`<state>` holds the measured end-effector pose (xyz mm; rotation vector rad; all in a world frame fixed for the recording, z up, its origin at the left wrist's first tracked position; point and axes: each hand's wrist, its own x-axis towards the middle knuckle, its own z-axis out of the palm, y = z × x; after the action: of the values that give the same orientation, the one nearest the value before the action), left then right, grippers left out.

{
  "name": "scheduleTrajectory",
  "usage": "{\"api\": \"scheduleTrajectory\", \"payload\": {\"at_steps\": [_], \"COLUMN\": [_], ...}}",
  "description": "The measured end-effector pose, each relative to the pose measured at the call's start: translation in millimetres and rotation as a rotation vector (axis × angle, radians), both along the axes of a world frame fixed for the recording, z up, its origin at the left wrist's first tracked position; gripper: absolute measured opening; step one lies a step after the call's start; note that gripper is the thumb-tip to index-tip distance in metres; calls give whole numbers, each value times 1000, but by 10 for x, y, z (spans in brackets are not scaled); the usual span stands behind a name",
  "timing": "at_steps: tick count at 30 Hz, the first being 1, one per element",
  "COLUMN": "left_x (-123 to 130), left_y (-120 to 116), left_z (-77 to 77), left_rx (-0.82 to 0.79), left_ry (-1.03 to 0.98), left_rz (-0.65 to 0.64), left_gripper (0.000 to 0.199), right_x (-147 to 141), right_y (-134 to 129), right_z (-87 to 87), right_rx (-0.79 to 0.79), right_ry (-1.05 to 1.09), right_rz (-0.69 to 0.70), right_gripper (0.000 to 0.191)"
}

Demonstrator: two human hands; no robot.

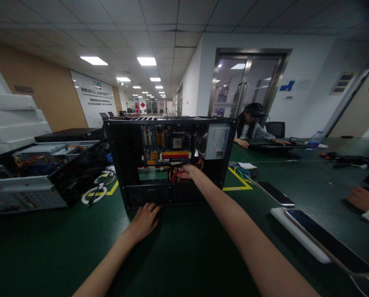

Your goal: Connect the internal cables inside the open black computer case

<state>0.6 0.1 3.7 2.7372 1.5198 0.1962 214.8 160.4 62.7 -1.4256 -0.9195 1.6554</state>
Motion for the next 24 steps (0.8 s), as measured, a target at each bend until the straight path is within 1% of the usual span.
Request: {"api": "scheduleTrajectory", "payload": {"at_steps": [6, 10, 18, 24], "left_x": [6, 4, -8, -11], "left_y": [-17, -20, 7, 9], "left_z": [22, 15, -17, -29], "left_rx": [-23, -20, 2, 6], "left_ry": [-9, -7, -11, -7], "left_rz": [8, 10, 3, 3], "left_gripper": [41, 41, 42, 42], "right_x": [35, 33, 24, 16], "right_y": [66, 72, 52, 34], "right_z": [-41, -40, -15, 14], "right_rx": [-42, -53, -23, -51], "right_ry": [107, 102, 131, 126], "right_rz": [-17, -25, -44, -60], "right_gripper": [10, 12, 12, 14]}}
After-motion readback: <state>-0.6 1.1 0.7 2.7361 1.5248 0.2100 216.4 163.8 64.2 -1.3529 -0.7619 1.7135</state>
